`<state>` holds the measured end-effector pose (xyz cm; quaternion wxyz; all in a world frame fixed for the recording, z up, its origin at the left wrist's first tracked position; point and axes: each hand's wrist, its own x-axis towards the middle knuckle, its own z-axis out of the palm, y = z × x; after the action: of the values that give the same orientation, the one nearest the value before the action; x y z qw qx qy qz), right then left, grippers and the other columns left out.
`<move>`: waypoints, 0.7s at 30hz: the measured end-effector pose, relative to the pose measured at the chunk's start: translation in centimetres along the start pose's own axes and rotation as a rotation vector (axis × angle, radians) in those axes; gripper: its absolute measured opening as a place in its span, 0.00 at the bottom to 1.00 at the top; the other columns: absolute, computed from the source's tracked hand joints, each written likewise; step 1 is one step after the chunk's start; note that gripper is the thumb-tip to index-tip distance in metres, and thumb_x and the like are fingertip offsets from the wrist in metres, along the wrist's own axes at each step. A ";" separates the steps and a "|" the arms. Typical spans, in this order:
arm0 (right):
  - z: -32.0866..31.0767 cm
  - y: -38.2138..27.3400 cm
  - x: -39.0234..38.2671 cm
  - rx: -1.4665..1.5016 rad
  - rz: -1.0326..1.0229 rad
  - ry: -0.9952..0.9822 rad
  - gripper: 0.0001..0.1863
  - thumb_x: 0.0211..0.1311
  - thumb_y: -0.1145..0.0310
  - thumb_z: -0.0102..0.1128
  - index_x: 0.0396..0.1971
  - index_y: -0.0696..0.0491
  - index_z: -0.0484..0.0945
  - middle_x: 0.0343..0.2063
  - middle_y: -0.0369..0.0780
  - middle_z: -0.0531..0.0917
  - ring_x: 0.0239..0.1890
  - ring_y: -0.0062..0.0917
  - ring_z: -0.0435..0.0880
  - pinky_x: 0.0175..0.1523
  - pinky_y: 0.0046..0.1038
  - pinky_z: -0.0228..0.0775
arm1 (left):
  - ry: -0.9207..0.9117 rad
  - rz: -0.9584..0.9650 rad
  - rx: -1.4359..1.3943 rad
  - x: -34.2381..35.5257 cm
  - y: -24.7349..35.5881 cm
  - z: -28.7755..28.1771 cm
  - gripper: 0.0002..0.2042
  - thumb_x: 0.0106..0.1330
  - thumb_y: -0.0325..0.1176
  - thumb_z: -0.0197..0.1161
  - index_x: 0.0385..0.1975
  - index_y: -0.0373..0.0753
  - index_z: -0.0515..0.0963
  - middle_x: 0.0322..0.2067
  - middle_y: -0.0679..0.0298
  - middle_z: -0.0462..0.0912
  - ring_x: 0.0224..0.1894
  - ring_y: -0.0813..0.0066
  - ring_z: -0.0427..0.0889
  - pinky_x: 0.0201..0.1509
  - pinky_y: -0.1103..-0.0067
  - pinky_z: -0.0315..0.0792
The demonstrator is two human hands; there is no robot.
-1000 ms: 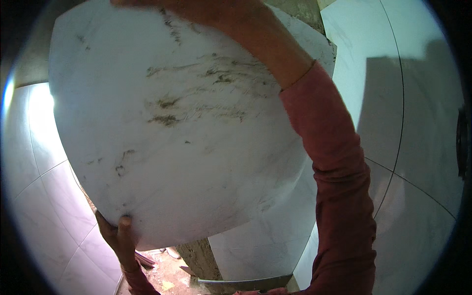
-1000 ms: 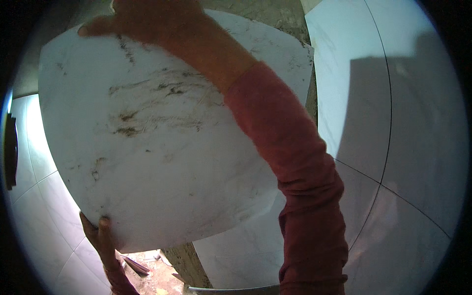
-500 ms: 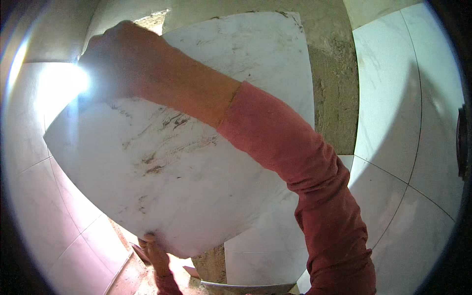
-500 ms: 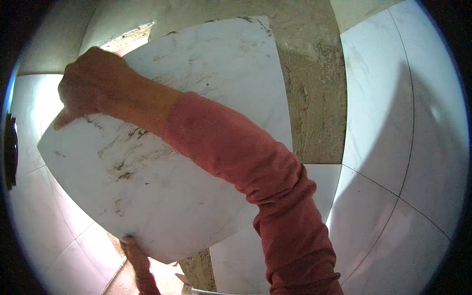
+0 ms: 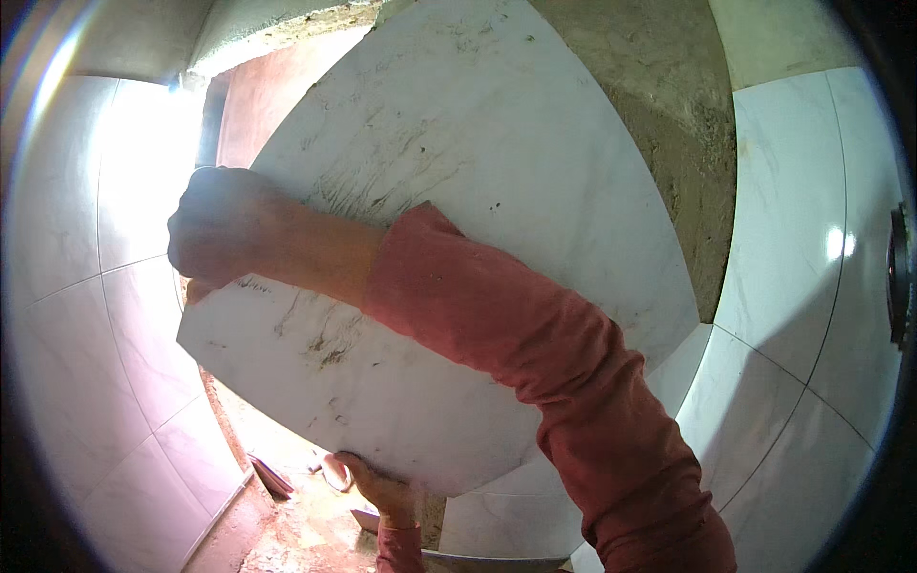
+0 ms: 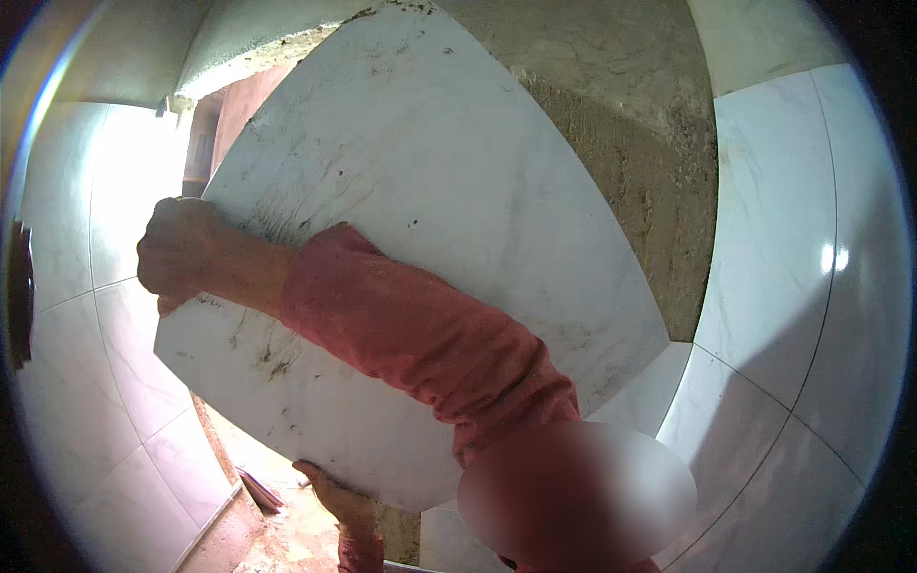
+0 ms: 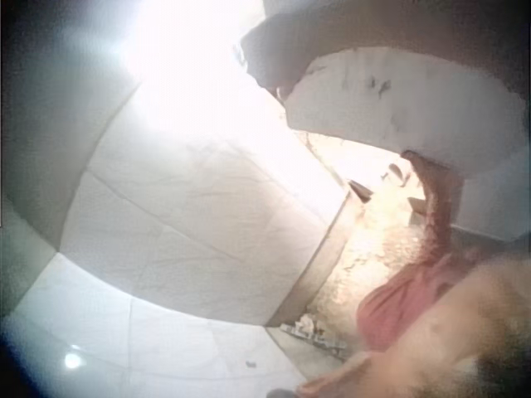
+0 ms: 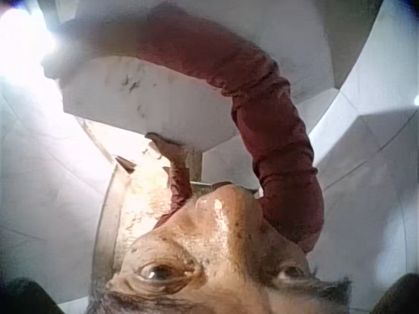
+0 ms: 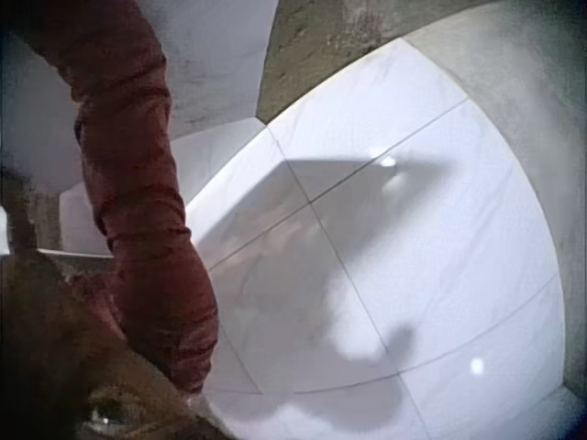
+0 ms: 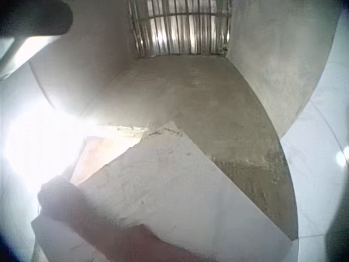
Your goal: The person places a tile against a prepared wall section to check the fit, moves to a work area on the floor, and uses an angle grinder to trim an edge of the tile.
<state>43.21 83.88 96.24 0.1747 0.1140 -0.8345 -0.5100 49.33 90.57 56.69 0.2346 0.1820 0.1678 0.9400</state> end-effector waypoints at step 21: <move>4.4 4.2 -11.3 -0.469 0.401 0.694 0.11 0.58 0.53 0.65 0.35 0.40 0.88 0.47 0.38 0.82 0.58 0.39 0.76 0.70 0.48 0.55 | -0.152 -0.194 -0.127 0.7 -2.9 4.6 0.38 0.76 0.65 0.44 0.73 0.38 0.57 0.70 0.53 0.62 0.67 0.57 0.66 0.72 0.64 0.61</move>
<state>51.70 93.55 96.20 0.5598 0.0719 -0.5946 -0.5727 51.76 94.38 59.74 0.3474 0.2205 0.1064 0.9052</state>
